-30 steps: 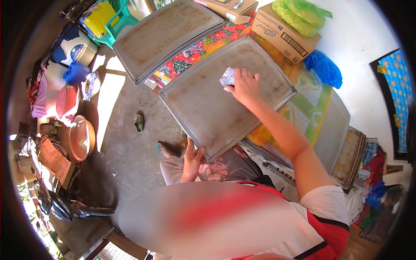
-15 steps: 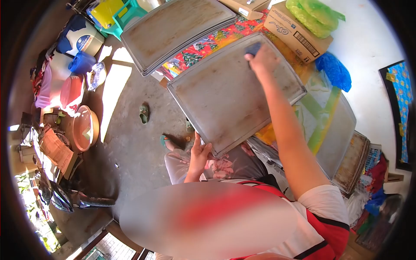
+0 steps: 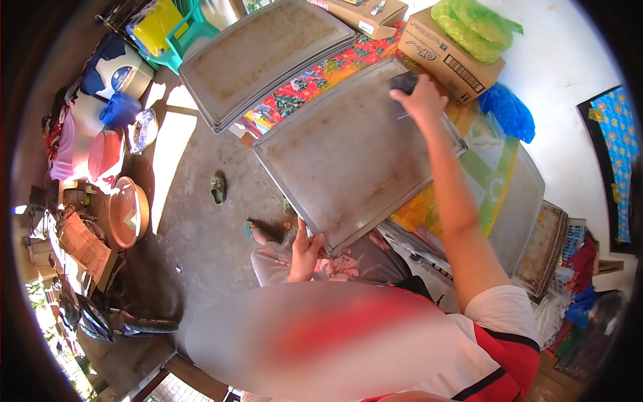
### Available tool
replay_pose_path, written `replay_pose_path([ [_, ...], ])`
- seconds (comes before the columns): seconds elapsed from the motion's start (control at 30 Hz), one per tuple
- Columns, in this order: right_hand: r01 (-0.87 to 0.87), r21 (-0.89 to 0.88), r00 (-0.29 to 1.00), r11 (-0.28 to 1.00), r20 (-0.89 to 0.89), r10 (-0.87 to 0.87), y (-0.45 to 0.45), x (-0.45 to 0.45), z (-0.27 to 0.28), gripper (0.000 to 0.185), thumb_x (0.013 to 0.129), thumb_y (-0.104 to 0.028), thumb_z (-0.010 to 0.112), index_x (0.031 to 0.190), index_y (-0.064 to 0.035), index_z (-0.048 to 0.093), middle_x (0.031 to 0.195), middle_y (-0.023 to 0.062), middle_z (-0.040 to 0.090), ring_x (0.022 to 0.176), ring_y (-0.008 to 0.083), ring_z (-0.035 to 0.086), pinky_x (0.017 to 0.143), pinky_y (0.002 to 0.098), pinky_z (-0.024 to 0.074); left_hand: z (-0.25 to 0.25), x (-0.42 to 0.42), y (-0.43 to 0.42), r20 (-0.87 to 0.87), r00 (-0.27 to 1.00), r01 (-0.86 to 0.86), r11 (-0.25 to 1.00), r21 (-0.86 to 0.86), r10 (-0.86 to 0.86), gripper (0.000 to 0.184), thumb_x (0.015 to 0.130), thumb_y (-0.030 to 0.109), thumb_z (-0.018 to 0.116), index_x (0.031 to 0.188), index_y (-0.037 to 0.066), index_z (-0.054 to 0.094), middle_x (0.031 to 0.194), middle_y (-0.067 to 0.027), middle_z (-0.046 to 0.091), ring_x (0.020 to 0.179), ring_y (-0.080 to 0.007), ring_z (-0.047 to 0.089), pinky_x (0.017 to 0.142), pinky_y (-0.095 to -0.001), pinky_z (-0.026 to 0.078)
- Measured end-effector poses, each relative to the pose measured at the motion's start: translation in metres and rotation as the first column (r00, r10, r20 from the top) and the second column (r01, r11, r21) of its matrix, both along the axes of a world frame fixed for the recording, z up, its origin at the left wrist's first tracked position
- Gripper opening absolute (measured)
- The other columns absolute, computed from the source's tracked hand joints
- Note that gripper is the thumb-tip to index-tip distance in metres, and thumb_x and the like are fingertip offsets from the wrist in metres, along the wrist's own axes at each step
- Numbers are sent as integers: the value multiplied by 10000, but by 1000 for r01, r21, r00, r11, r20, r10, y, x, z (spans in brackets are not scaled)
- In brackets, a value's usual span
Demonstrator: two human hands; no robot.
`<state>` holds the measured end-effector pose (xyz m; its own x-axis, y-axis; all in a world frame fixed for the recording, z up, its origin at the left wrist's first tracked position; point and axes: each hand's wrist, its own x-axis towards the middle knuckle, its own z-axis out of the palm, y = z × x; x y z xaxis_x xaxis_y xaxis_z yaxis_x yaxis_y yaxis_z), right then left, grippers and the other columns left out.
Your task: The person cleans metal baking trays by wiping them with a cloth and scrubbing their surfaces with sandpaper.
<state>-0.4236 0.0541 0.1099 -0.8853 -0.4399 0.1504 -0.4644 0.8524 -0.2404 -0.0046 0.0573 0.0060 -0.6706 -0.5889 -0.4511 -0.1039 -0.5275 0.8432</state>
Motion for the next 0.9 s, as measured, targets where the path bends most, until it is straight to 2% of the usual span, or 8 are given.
replay_pose_path([
  [0.17,208,145,976,967,40,-216,-3,-87,-21,858,707,-652,725,1298,-81,476,1291,137,586,1191,300,572,998,529,348,1,-1,-1,-39,999,-3,1000,6,3,783,962,13,493,1563,145,8,885,-102,649,636,-127,623,569,-291,573],
  [0.27,182,181,981,967,27,-190,-27,-88,-21,884,702,-662,725,1322,-87,468,1320,132,571,1208,290,565,1007,507,355,-5,1,0,-64,998,-10,1000,15,11,785,966,19,492,1561,143,-4,897,-112,655,641,-133,629,574,-295,577],
  [0.4,-78,106,995,991,68,71,-64,-26,-22,823,678,-600,767,1271,-97,499,1227,102,632,1159,268,596,959,483,381,6,0,1,-40,999,-4,999,32,5,793,968,30,501,1556,119,-24,891,-110,658,648,-135,633,578,-293,578],
  [0.43,-187,192,978,963,127,164,-77,4,-19,794,684,-559,784,1272,-109,500,1217,105,633,1144,257,603,953,479,382,10,-2,1,-34,999,-6,999,35,7,796,969,33,504,1555,112,-28,886,-107,658,650,-134,634,580,-292,578],
  [0.53,-387,191,920,902,18,391,-87,61,-36,767,699,-565,772,1267,-122,507,1207,117,631,1137,262,602,955,496,375,7,0,-1,-28,999,27,1000,9,-27,800,969,40,511,1552,97,-35,878,-99,659,662,-132,636,593,-288,578],
  [0.7,-5,-17,991,1000,132,7,-74,2,-26,760,713,-532,776,1275,-101,500,1207,116,631,1143,262,599,984,490,356,0,0,0,-5,1000,-5,1000,11,5,798,959,26,521,1554,80,-7,856,-79,649,649,-110,608,573,-273,549],
  [0.83,-316,155,949,936,47,312,-92,90,-35,749,717,-506,777,1284,-109,491,1204,113,632,1157,273,587,993,486,353,-4,0,1,-1,1000,-6,999,-54,6,799,951,18,533,1557,77,16,801,-50,630,628,-87,571,557,-258,515],
  [0.9,-279,119,960,953,66,272,-97,82,-37,746,711,-497,783,1278,-107,494,1204,114,633,1153,276,589,995,492,351,0,-2,1,11,1000,-3,1000,-27,3,803,950,20,537,1559,84,18,782,-42,623,620,-82,562,556,-251,506],
])
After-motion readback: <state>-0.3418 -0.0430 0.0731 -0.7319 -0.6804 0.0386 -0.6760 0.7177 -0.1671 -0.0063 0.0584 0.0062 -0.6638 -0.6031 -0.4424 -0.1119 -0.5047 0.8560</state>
